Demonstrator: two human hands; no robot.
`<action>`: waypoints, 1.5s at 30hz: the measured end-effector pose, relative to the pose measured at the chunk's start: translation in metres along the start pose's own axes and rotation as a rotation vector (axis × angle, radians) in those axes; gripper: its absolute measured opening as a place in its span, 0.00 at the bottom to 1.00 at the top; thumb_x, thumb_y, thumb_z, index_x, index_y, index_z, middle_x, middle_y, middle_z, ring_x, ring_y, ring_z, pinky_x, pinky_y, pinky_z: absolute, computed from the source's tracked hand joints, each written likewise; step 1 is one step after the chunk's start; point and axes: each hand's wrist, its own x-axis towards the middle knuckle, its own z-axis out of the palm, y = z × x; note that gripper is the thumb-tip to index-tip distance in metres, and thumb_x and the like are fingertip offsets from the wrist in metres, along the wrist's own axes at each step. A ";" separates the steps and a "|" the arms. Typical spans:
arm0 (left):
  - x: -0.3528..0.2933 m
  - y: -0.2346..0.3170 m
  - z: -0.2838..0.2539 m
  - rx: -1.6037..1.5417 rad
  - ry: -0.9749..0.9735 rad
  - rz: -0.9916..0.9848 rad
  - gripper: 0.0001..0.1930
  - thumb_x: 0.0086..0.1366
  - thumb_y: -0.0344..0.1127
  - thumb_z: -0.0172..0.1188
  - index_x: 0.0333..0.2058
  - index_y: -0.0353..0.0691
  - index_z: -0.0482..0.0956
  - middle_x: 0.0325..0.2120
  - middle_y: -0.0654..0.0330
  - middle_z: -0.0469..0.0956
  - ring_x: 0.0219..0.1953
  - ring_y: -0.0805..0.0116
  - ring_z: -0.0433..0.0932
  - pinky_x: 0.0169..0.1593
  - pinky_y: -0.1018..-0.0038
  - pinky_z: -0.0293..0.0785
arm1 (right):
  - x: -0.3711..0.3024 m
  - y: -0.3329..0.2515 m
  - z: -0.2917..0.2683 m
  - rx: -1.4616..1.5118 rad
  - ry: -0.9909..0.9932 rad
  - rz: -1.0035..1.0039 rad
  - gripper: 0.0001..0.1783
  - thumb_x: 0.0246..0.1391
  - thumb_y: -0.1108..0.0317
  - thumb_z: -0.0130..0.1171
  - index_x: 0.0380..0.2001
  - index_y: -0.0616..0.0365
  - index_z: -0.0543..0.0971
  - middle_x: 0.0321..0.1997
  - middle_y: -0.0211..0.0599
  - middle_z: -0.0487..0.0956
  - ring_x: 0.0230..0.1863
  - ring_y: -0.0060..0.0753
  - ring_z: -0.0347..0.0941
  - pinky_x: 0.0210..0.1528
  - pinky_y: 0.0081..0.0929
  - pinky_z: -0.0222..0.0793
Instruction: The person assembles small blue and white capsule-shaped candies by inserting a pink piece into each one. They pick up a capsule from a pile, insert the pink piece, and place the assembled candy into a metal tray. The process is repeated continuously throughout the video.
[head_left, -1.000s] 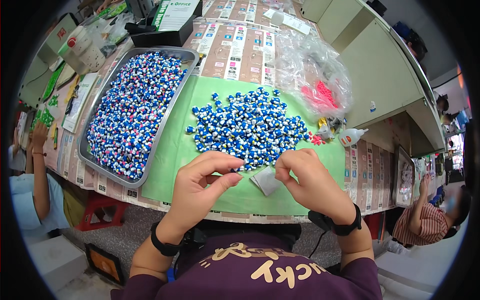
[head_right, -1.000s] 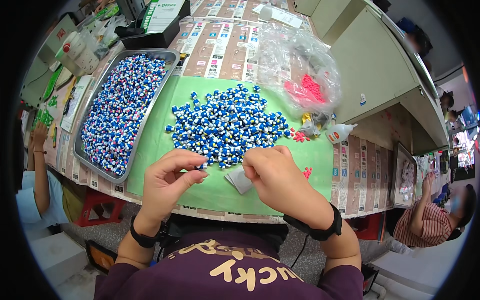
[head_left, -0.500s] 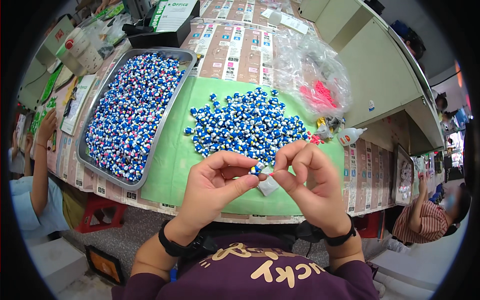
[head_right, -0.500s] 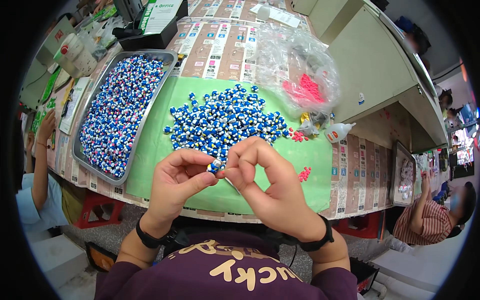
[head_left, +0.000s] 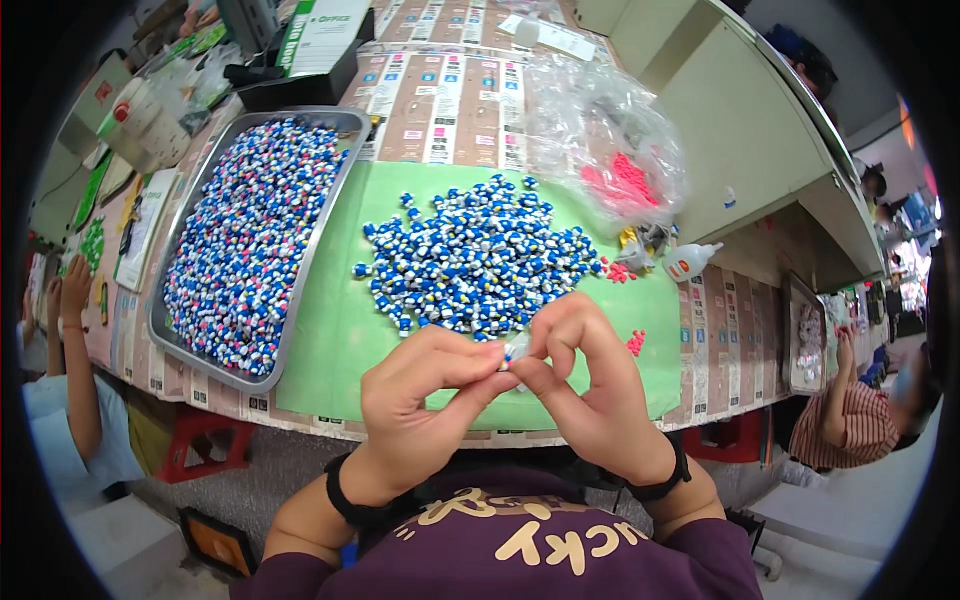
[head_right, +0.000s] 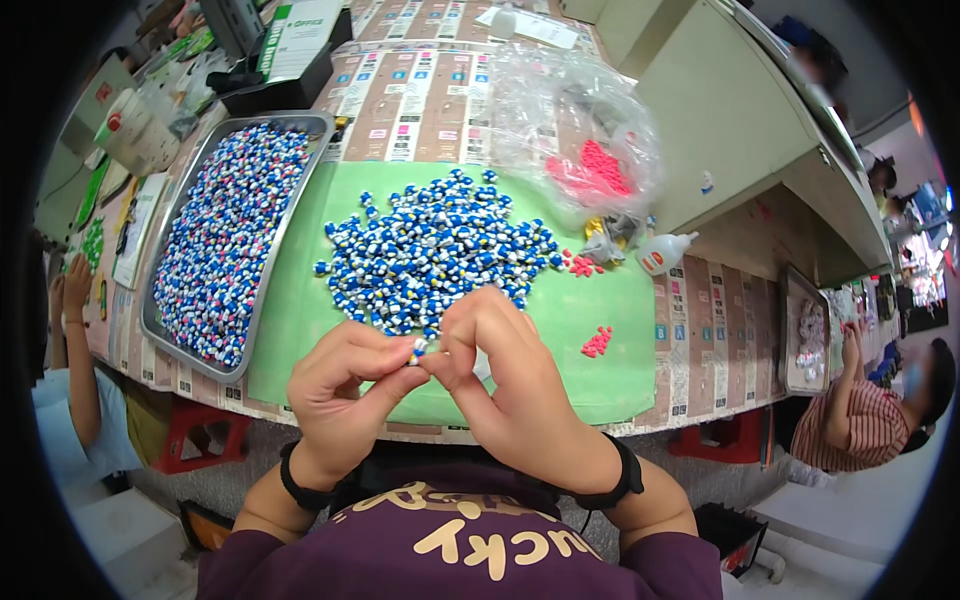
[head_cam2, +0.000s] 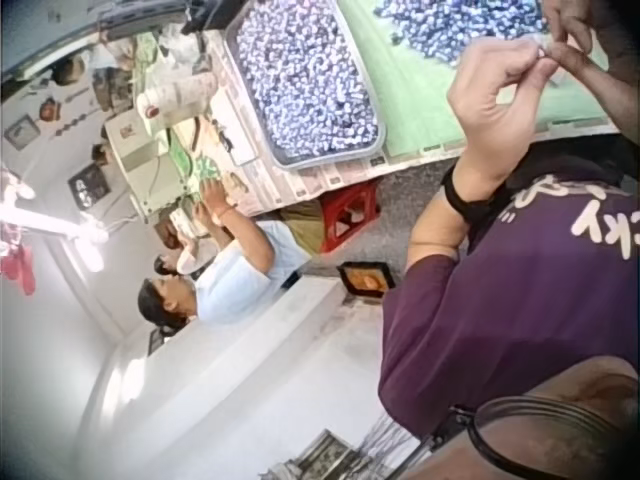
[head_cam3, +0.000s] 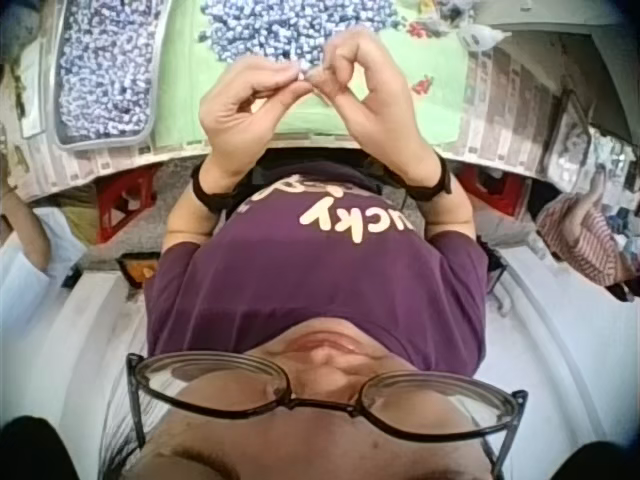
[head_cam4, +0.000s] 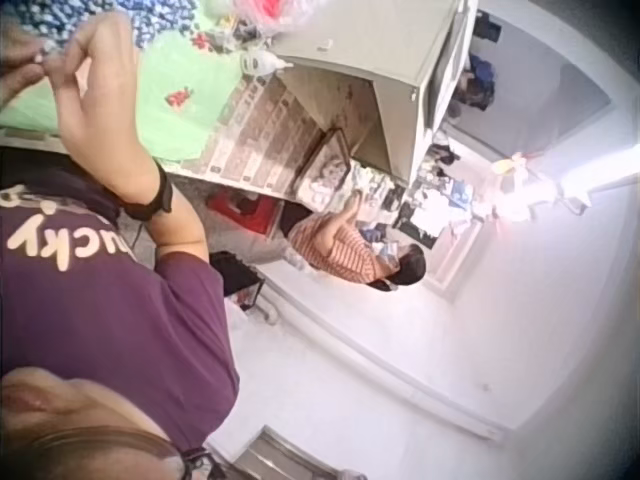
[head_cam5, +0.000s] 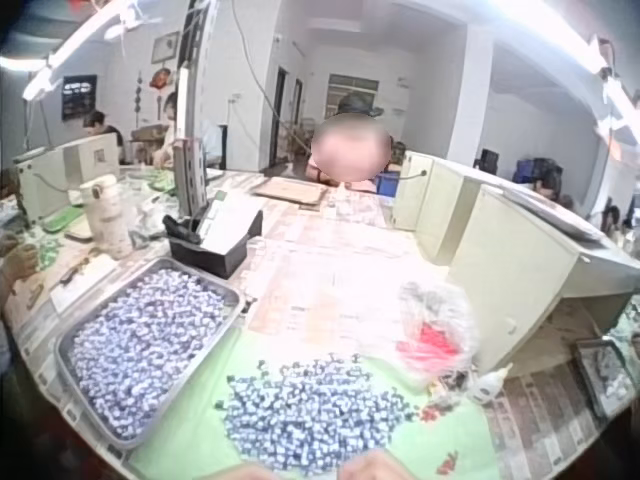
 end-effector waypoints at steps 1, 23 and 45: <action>0.000 -0.001 -0.003 0.024 -0.018 0.024 0.11 0.51 0.17 0.70 0.34 0.33 0.83 0.30 0.54 0.82 0.31 0.69 0.81 0.34 0.77 0.77 | 0.001 0.002 -0.002 0.012 0.003 0.023 0.16 0.50 0.78 0.65 0.27 0.55 0.66 0.32 0.33 0.70 0.36 0.34 0.68 0.42 0.28 0.60; 0.010 -0.013 -0.076 0.663 -0.084 -0.192 0.10 0.59 0.24 0.64 0.40 0.37 0.79 0.38 0.62 0.76 0.32 0.75 0.75 0.29 0.80 0.71 | -0.047 0.086 -0.121 -0.624 -0.012 0.327 0.07 0.47 0.83 0.57 0.28 0.65 0.69 0.26 0.45 0.72 0.29 0.44 0.72 0.32 0.33 0.66; 0.005 -0.021 -0.056 0.399 -0.179 -0.350 0.07 0.58 0.20 0.64 0.35 0.33 0.78 0.34 0.60 0.74 0.28 0.75 0.76 0.29 0.80 0.74 | -0.030 0.056 -0.112 -0.572 0.039 0.139 0.09 0.46 0.84 0.57 0.28 0.61 0.71 0.30 0.39 0.76 0.33 0.42 0.74 0.36 0.34 0.68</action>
